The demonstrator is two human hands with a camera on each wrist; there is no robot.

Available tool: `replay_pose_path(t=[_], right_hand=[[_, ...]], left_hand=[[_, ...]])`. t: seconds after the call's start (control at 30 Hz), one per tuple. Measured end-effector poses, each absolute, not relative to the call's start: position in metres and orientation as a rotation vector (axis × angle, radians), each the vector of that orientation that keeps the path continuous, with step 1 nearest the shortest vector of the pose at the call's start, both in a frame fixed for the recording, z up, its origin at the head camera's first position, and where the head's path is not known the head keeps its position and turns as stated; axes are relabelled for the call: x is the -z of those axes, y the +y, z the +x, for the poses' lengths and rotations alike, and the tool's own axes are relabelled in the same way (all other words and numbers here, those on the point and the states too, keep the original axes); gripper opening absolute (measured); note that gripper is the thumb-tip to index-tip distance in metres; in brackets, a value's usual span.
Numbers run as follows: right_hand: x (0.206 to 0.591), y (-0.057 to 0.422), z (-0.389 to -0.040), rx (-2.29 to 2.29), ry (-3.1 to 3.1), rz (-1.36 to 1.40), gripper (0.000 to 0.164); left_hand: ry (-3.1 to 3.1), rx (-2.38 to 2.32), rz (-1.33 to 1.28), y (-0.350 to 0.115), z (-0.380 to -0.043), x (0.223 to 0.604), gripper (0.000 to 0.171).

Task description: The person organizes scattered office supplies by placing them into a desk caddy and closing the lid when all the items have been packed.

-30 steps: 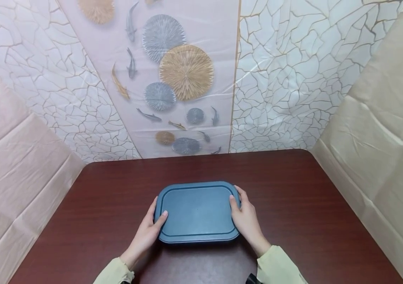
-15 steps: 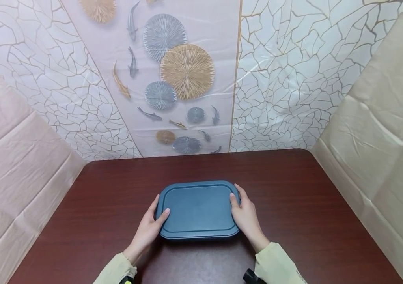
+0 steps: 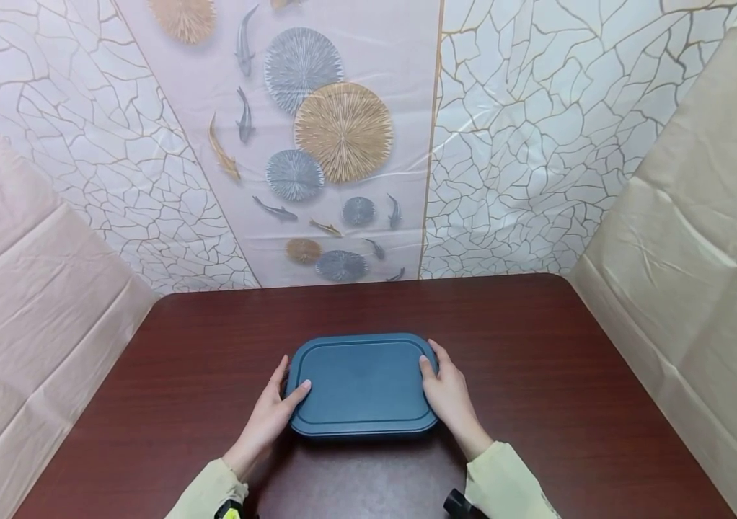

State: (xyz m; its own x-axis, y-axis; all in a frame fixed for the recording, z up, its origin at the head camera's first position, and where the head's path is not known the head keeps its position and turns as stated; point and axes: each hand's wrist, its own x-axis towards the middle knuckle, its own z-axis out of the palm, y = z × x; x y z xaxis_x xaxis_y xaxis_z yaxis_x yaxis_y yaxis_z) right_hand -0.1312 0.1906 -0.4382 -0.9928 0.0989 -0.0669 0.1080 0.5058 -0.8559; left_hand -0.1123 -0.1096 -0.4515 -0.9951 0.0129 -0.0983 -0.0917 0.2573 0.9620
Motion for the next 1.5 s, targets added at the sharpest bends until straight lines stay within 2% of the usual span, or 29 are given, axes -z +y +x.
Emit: replay_pose_path(t=[0.17, 0.3, 0.4, 0.53, 0.7, 1.5], right_hand=[[0.433, 0.187, -0.135, 1.454, 2.877, -0.022, 0.057], [0.430, 0.174, -0.133, 1.246, 3.092, -0.332, 0.054], [0.429, 0.158, -0.129, 0.983, 3.169, -0.485, 0.050], [0.429, 0.142, -0.123, 0.653, 3.169, -0.548, 0.050], [0.429, 0.138, -0.121, 0.442, 3.171, -0.550, 0.050], [0.430, 0.137, -0.124, 0.429, 3.059, -0.550, 0.057]], left_hand=[[2.746, -1.584, 0.174, -0.106, -0.125, 0.440, 0.075], [3.046, -1.131, 0.515, -0.095, -0.137, 0.432, 0.065], [3.128, -0.786, 0.647, -0.084, -0.141, 0.431, 0.062], [3.136, -0.464, 0.648, -0.075, -0.140, 0.434, 0.061], [3.142, -0.320, 0.647, -0.070, -0.140, 0.436, 0.059], [3.104, -0.246, 0.660, -0.071, -0.140, 0.436, 0.061]])
